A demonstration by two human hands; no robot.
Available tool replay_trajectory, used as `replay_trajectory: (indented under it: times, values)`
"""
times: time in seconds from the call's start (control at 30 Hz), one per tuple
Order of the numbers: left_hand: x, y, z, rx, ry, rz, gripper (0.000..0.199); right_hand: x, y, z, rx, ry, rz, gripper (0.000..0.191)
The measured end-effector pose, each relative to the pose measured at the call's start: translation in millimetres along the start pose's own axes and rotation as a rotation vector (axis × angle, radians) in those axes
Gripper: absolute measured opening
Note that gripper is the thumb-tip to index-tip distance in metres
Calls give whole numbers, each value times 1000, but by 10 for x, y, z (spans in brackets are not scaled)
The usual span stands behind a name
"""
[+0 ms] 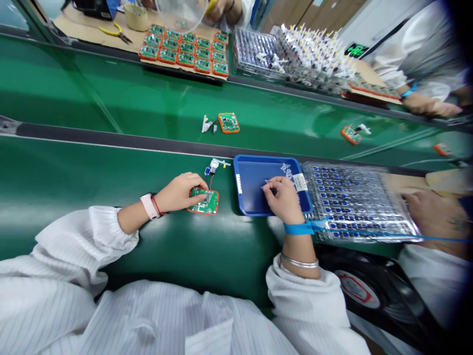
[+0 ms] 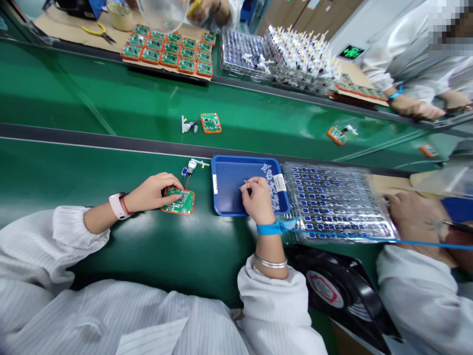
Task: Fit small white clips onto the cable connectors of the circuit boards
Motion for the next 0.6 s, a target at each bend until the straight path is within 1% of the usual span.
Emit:
replay_trajectory:
  times: [0.13,0.2,0.23,0.3,0.37,0.43,0.5,0.53,0.6]
  values:
    - [15,1,32,-41,-17,21,10,19,12,9,-28,23,13,11]
    - [19,-5,52,-81,-39,23,9,39,121,44,-23,4,11,12]
    - [20,-8,62,-101,-54,26,9,50,230,54,-2,-12,21,12]
    - [19,-21,81,-139,-89,30,8,65,557,35,92,-44,74,13]
    - [14,-51,89,-168,-113,21,10,62,953,-78,233,-31,145,13]
    - [7,-85,78,-179,-114,8,11,39,1282,-267,356,36,178,13]
    - [2,-101,61,-173,-103,9,11,11,1461,-441,430,89,171,13]
    - [1,-99,55,-168,-99,15,11,-1,1493,-501,451,98,161,13]
    - [0,-86,44,-164,-89,26,11,-15,1482,-573,477,107,141,13]
Point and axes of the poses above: each hand's wrist, its own x-axis towards the middle knuckle, its own z-axis out of the back of the hand, y = z × x, the point moved 8 cm from there along x, towards the middle knuckle, and after that the axes turned 9 degrees about z, right-handed, at the moved point
